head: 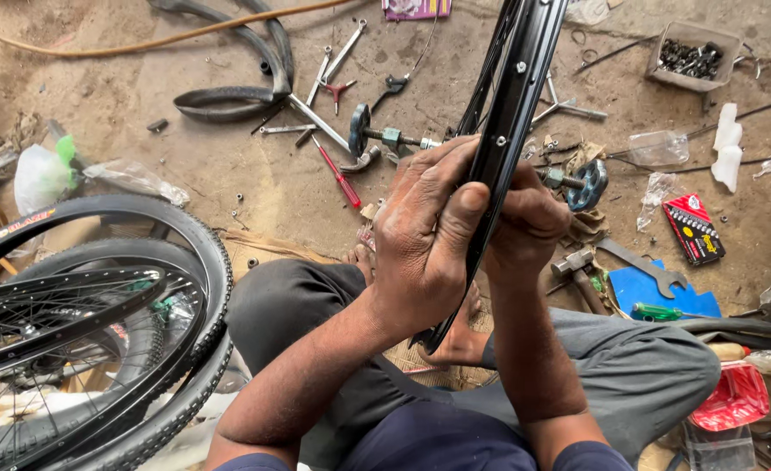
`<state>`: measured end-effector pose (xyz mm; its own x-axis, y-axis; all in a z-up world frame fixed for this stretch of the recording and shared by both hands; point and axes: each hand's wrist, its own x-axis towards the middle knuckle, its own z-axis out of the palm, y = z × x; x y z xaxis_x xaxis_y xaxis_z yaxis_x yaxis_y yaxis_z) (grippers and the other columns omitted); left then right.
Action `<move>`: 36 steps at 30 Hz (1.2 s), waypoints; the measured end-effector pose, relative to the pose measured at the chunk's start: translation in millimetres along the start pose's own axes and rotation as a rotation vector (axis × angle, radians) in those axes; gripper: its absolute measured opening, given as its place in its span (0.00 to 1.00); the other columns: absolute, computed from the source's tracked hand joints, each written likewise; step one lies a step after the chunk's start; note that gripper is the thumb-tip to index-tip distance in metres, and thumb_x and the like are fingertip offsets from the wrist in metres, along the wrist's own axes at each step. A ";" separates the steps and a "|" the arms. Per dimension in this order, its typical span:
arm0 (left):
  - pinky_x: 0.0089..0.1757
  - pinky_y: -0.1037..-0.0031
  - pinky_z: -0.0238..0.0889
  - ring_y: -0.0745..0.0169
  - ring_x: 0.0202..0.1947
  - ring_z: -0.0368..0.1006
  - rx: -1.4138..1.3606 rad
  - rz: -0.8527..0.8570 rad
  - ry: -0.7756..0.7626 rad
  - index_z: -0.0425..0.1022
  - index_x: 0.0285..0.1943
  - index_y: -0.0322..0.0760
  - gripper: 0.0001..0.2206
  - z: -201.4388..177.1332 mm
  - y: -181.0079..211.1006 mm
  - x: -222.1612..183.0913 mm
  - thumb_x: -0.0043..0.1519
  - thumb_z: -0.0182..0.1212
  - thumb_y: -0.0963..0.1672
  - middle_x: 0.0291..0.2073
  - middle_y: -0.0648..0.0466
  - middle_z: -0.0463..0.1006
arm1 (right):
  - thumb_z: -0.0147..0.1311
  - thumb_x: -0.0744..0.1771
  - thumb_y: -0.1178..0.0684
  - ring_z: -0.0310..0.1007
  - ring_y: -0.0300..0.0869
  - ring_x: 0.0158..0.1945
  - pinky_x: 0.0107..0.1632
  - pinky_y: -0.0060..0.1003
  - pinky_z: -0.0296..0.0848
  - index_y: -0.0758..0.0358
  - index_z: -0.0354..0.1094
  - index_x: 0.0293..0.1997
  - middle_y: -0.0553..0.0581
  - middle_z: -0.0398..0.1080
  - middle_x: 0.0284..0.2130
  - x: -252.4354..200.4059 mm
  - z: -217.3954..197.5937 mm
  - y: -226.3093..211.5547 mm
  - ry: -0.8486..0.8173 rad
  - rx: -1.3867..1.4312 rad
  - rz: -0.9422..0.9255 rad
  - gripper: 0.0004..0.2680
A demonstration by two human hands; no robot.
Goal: The person threads spokes through a bicycle wheel rim by hand, turns the wheel to reach different sections, and places small metal components into the rim holes while the wheel is mounted on a stand.
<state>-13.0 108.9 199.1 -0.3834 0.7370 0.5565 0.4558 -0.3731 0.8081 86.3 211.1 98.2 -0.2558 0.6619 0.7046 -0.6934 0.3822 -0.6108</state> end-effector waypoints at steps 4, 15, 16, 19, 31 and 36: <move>0.64 0.68 0.67 0.52 0.64 0.74 -0.033 0.000 0.013 0.71 0.66 0.29 0.15 0.3 -2.7 -0.4 0.79 0.51 0.46 0.60 0.44 0.77 | 0.62 0.69 0.55 0.77 0.42 0.47 0.48 0.29 0.76 0.70 0.74 0.52 0.65 0.75 0.51 3.6 -3.7 4.0 -0.056 0.036 0.017 0.09; 0.65 0.68 0.66 0.51 0.64 0.73 0.006 0.037 0.000 0.71 0.65 0.27 0.13 -3.7 -2.7 -1.3 0.75 0.57 0.42 0.62 0.43 0.75 | 0.52 0.74 0.55 0.76 0.34 0.36 0.38 0.25 0.75 0.75 0.72 0.50 0.56 0.76 0.37 4.6 -27.0 10.4 -0.132 -0.097 0.237 0.09; 0.64 0.68 0.67 0.51 0.64 0.73 0.020 0.038 0.000 0.71 0.65 0.27 0.13 -3.4 -2.2 -1.4 0.74 0.57 0.42 0.62 0.43 0.75 | 0.52 0.74 0.56 0.76 0.34 0.38 0.39 0.26 0.75 0.74 0.70 0.53 0.56 0.74 0.39 8.9 -25.8 15.3 -0.200 -0.298 0.041 0.08; 0.62 0.68 0.69 0.51 0.62 0.75 0.038 0.045 0.009 0.72 0.67 0.28 0.14 -2.5 -1.0 -0.6 0.72 0.59 0.40 0.60 0.44 0.76 | 0.57 0.69 0.60 0.76 0.36 0.42 0.45 0.29 0.75 0.72 0.68 0.53 0.57 0.74 0.43 -0.7 -18.3 12.1 -0.060 0.005 0.133 0.09; 0.57 0.69 0.72 0.50 0.56 0.78 0.023 0.083 0.105 0.73 0.63 0.27 0.12 -4.9 -11.7 -5.8 0.71 0.59 0.37 0.55 0.43 0.78 | 0.58 0.68 0.65 0.72 0.44 0.54 0.57 0.35 0.72 0.69 0.68 0.47 0.65 0.70 0.56 -31.3 25.3 2.5 0.106 -0.299 -0.029 0.06; 0.54 0.69 0.71 0.51 0.51 0.79 0.032 0.045 0.058 0.72 0.61 0.30 0.13 -7.8 -10.8 -16.3 0.68 0.61 0.38 0.52 0.45 0.79 | 0.53 0.69 0.67 0.71 0.42 0.58 0.66 0.38 0.70 0.67 0.69 0.50 0.58 0.73 0.47 -14.6 15.2 17.5 0.369 -0.151 -0.155 0.07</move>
<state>-18.0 96.5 182.8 -0.4077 0.6854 0.6033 0.4986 -0.3864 0.7759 67.7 198.3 82.7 0.1205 0.7652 0.6325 -0.5912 0.5671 -0.5734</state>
